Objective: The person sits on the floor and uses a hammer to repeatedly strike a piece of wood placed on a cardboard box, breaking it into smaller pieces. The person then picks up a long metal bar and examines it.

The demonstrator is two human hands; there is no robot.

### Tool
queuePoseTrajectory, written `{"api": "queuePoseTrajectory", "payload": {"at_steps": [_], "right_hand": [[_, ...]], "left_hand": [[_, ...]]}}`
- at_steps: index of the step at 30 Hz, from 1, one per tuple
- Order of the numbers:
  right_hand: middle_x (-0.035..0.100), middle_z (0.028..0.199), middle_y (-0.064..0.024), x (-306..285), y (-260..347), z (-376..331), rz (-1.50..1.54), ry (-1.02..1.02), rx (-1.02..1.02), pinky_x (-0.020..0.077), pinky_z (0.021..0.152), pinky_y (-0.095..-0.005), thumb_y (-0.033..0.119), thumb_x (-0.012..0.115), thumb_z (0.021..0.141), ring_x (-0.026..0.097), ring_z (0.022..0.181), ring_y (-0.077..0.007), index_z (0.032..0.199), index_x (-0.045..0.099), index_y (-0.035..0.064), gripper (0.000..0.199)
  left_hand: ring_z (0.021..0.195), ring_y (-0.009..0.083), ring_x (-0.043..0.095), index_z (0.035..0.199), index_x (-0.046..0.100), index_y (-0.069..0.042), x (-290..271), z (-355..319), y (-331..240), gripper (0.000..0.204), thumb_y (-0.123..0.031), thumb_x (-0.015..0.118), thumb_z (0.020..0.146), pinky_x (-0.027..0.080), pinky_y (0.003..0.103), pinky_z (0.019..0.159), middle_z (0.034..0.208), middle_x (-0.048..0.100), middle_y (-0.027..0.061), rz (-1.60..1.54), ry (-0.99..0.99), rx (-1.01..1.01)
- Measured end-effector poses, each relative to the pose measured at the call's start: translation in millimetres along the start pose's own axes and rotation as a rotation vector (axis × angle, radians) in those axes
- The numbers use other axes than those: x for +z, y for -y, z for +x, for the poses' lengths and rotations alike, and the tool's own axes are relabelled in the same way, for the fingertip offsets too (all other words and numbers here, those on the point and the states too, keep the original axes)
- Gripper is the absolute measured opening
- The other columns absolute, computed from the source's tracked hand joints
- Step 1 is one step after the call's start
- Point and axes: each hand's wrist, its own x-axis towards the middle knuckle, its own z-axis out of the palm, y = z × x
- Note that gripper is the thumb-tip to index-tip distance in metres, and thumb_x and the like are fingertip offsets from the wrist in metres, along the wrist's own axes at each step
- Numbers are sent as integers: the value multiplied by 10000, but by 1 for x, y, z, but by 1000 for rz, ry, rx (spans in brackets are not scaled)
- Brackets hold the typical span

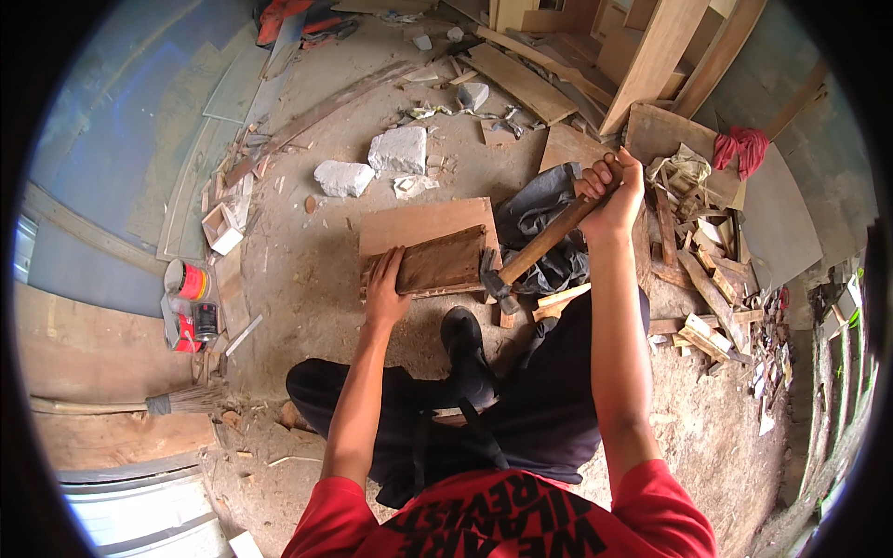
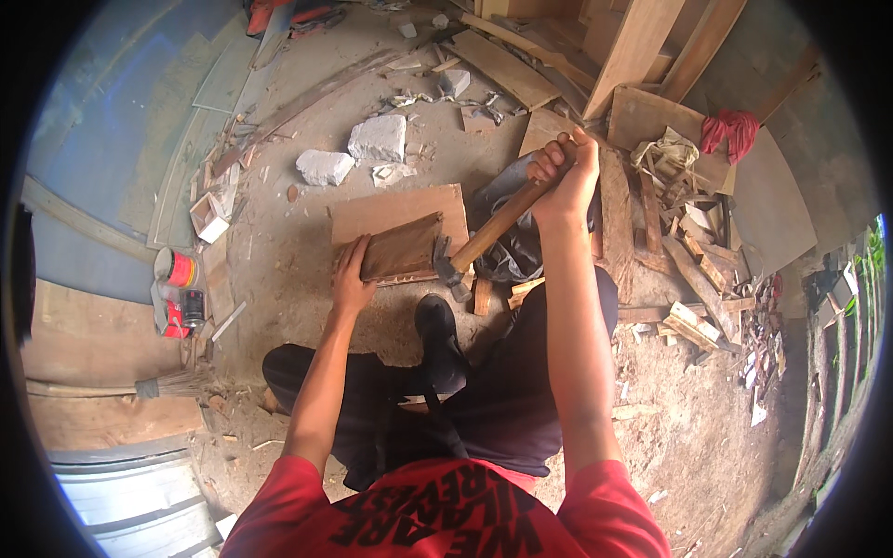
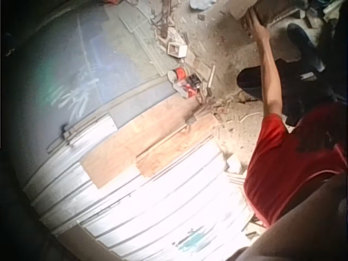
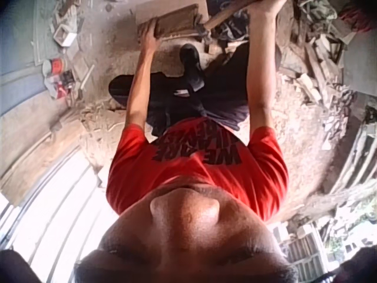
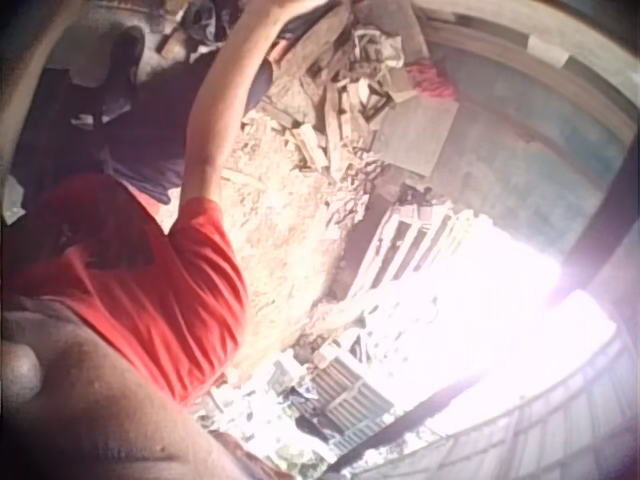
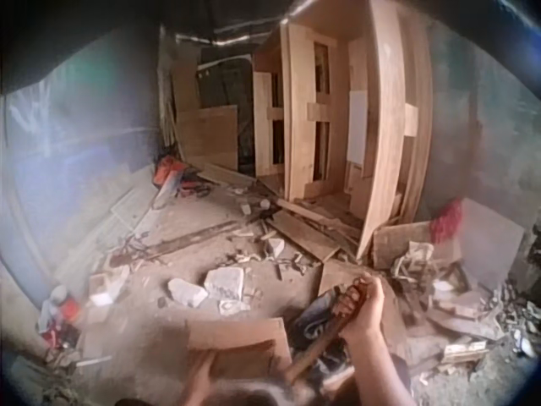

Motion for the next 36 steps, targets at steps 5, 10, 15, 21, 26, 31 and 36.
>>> {"api": "queuePoseTrajectory", "payload": {"at_steps": [5, 10, 15, 21, 26, 31, 36], "right_hand": [[436, 607, 15, -12, 5, 7, 66, 62, 38, 455, 651, -349, 447, 600, 939, 474, 614, -171, 824, 531, 105, 367], [482, 632, -15, 8, 14, 9, -22, 68, -29, 540, 779, -390, 449, 596, 955, 546, 672, -204, 779, 489, 107, 399], [377, 590, 75, 40, 32, -10, -23, 225, 31, 269, 416, -202, 411, 621, 963, 290, 425, -35, 778, 456, 129, 375], [362, 576, 69, 101, 13, -36, -171, 376, 95, 274, 428, -241, 406, 633, 951, 315, 441, -53, 778, 471, 122, 369], [395, 577, 46, 114, -25, -43, -414, 282, 70, 295, 439, -266, 399, 658, 924, 360, 450, -84, 759, 486, 106, 378], [426, 571, 20, 74, -93, -62, -520, 229, 94, 297, 421, -277, 336, 612, 941, 377, 445, -99, 721, 496, 104, 340], [364, 536, 38, 50, -116, -56, -430, 280, 193, 239, 407, -275, 234, 533, 938, 317, 414, -86, 688, 445, 114, 291]], "left_hand": [[1330, 369, 472, 1461, 449, -156, -10, 1, -14, 804, -12, 670, 702, 404, 479, 1105, 1443, 505, 151, 25, 47, 21], [1267, 386, 524, 1418, 483, -87, -22, -19, -40, 705, -44, 662, 737, 411, 478, 1079, 1373, 554, 196, -6, 68, -40], [1260, 392, 525, 1391, 477, -12, -7, -48, -65, 636, -47, 664, 784, 416, 476, 1063, 1361, 550, 227, -92, -72, -36], [1296, 440, 478, 1418, 447, -1, 12, -88, -96, 634, -98, 675, 835, 408, 469, 1079, 1411, 492, 259, -384, -184, -174], [1233, 462, 504, 1434, 442, -22, 76, -111, -123, 625, -307, 664, 925, 451, 489, 1009, 1364, 498, 287, -234, -152, -245], [1096, 437, 557, 1409, 489, -67, 116, -142, -84, 635, -430, 647, 912, 469, 557, 888, 1229, 542, 232, 172, 92, -408], [1101, 427, 546, 1318, 532, -31, 101, -106, -93, 569, -311, 707, 855, 470, 538, 887, 1187, 557, 214, -132, -48, -286]]}}
